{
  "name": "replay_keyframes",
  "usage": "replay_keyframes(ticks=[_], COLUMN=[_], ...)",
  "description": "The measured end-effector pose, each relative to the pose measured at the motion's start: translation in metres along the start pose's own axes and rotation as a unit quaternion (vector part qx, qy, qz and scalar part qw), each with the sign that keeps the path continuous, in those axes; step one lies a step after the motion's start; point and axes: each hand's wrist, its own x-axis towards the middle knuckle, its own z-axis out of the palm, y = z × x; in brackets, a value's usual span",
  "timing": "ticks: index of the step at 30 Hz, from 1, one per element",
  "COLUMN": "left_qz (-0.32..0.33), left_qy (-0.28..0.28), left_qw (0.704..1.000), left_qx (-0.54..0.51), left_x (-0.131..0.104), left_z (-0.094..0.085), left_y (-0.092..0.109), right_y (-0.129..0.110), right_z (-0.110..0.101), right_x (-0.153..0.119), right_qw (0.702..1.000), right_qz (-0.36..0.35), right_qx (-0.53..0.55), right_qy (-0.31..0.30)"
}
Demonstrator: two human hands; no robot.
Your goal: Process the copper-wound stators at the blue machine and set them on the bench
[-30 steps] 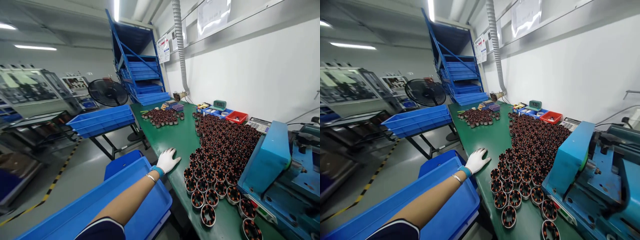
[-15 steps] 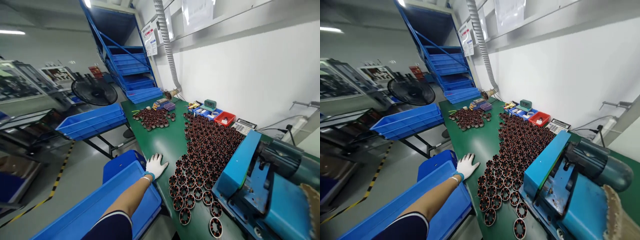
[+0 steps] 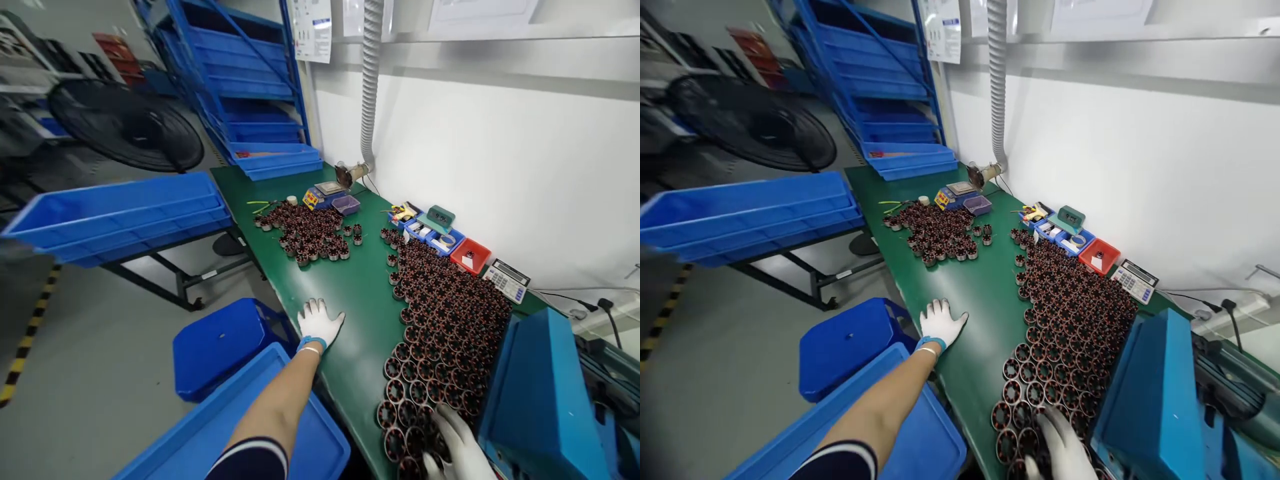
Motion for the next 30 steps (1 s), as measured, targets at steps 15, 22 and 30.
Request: replay_keyframes(ticks=[15,22,30], left_qz=[0.017,-0.009,-0.025], left_qy=[-0.012,-0.042,-0.048], left_qw=[1.000,0.999,0.998], left_qx=[-0.013,-0.010,-0.037], left_x=[0.027,0.031,0.034], left_z=[-0.001,0.010,0.010], left_y=[-0.022,-0.026,-0.024], right_y=[-0.043,0.002,0.039], right_z=[0.187,0.225,0.237], right_x=[0.451,0.565,0.588], right_qw=[0.958,0.944,0.929], right_qz=[0.024,-0.004,-0.058], right_qx=[-0.248,-0.275,-0.248], right_qy=[-0.140,-0.184,-0.268])
